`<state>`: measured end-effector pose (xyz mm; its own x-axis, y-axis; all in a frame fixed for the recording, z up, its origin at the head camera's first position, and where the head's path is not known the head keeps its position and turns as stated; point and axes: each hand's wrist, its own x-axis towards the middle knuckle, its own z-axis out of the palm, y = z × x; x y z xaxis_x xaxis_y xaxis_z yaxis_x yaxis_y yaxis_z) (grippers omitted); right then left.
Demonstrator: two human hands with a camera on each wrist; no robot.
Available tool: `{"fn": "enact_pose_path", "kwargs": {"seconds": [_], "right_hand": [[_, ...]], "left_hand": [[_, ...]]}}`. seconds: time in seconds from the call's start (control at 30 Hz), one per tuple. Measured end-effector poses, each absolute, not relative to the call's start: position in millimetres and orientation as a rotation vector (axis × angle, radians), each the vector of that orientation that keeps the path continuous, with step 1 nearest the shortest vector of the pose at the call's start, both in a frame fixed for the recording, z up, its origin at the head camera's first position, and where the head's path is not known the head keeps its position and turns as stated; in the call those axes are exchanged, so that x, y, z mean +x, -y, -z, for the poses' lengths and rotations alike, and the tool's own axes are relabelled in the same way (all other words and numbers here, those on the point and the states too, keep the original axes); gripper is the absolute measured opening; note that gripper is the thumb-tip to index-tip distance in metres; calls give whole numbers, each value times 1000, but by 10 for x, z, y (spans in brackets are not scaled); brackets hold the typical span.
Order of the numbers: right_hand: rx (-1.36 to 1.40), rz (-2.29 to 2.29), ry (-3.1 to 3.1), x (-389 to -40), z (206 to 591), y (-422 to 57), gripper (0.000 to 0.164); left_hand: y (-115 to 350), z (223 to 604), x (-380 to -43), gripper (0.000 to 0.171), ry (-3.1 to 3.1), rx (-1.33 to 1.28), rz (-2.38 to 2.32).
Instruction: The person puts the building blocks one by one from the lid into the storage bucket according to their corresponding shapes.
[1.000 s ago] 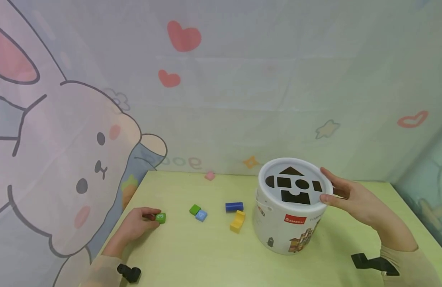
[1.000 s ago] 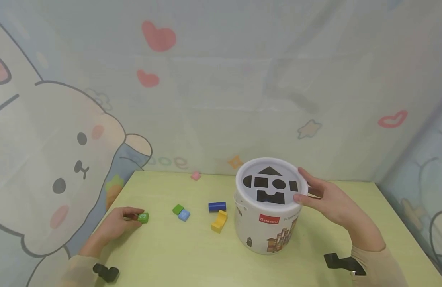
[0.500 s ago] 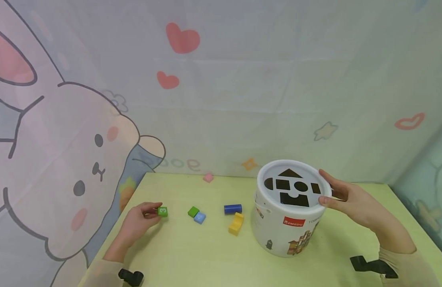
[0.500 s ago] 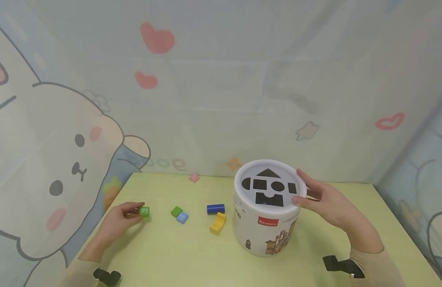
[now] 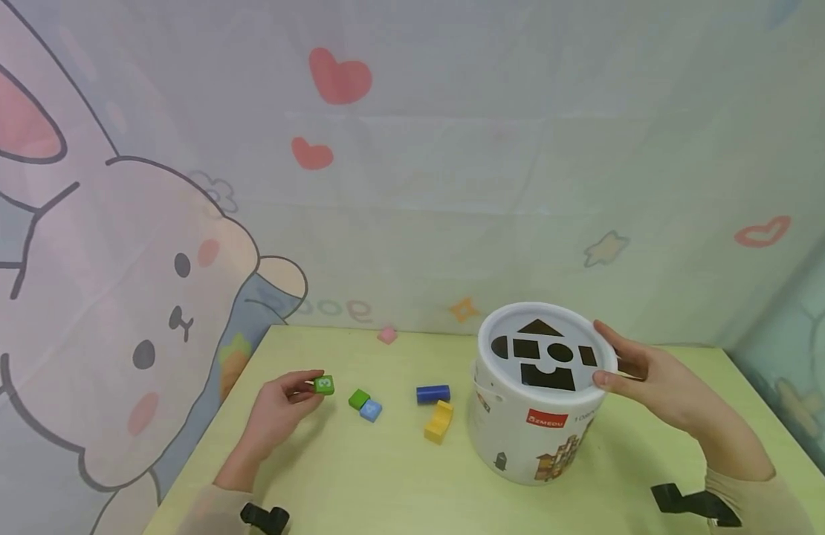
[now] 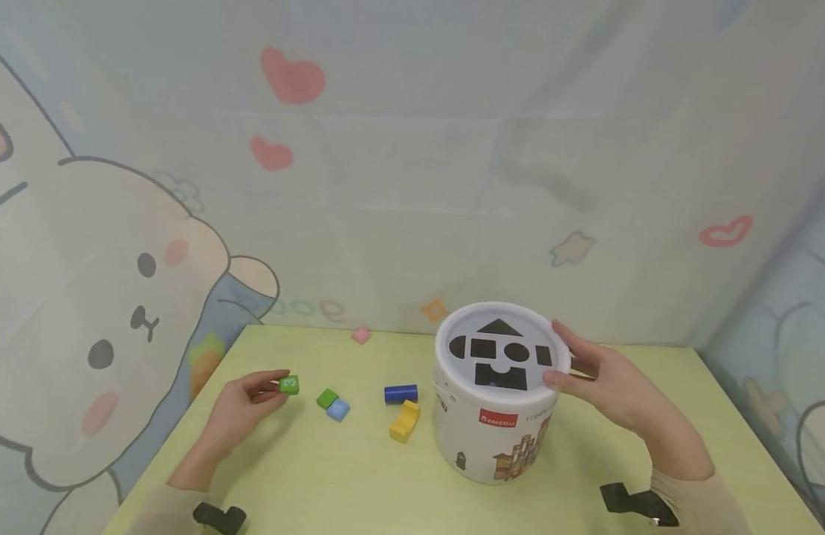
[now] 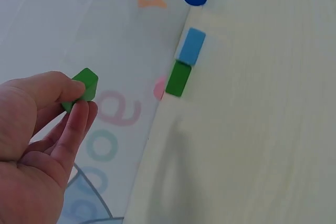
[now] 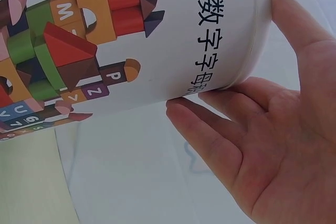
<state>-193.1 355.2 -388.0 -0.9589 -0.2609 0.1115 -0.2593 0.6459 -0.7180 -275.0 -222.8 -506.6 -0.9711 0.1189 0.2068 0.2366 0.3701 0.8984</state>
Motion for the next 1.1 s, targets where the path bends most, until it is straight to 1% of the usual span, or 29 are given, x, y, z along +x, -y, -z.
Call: {"fn": "enact_pose_path", "kwargs": {"seconds": [0.2,0.37,0.5,0.73,0.93,1.1], "right_hand": [[-449,1241,-2851,-1923,3888,-3553,85],[-449,1238,-2851,-1913,3882,-3561,85],[-440,1223,-2860,-1919,3888,-3566,85],[-416,1224,-2868,-1913,3882,-3556,85],[-413,1230,-2864,-1915,3883,-3546,85],[-425,1251,-2848,-1912,3890,-3549,85]], "left_hand": [[2020,5039,-2731,41,2439,-417,1744],[1852,5033,-2735,44,2405,-496,1794],[1729,4994,-2724,47,2357,-508,1869],[1539,4924,-2708,39,2309,-586,1930],[1402,4813,-2691,37,2239,-612,1983],[1263,4693,-2658,44,2182,-619,2042]]}}
